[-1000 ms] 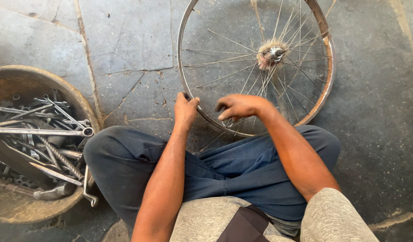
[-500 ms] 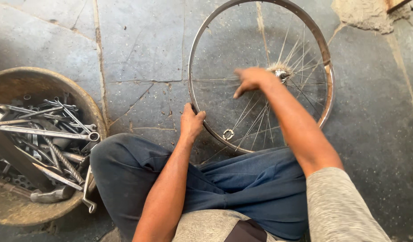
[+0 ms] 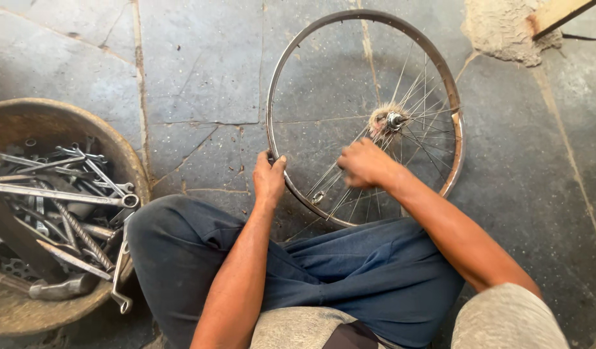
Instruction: The person sits on the floor and uses a spoke wrench to tighten the spokes of a bicycle wheel. They rotate the wheel periodically to access different sections and continue adjusting the spokes throughout the clip.
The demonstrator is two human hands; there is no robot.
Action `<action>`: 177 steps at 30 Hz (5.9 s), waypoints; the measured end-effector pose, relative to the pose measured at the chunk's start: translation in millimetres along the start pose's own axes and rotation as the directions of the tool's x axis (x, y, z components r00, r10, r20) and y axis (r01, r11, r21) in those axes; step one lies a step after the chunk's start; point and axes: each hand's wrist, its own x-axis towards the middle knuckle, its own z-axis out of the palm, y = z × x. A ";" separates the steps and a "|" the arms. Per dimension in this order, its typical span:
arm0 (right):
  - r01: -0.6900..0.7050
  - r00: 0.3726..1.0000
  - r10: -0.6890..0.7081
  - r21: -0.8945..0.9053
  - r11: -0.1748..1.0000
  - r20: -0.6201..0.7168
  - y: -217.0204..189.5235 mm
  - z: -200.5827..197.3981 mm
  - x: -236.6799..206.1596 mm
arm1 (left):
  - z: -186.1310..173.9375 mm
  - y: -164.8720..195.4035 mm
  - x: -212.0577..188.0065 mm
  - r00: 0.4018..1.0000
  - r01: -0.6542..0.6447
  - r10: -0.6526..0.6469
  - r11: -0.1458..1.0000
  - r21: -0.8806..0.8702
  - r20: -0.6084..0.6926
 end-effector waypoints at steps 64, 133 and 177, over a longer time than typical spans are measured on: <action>0.469 0.676 -0.013 0.416 0.779 -0.737 -64.2 17.0 -17.4 | -1.0 37.3 -31.6 0.702 0.297 -0.113 0.944 -0.144 0.703; 0.130 0.972 0.171 0.977 0.169 -0.159 -8.7 21.2 -20.5 | -15.3 7.6 10.5 0.980 0.040 -0.045 0.999 -0.029 -0.195; 0.190 0.932 0.012 0.517 0.835 -0.362 -37.6 41.5 14.7 | -8.8 0.1 7.7 0.927 -0.286 0.322 0.939 0.190 -0.191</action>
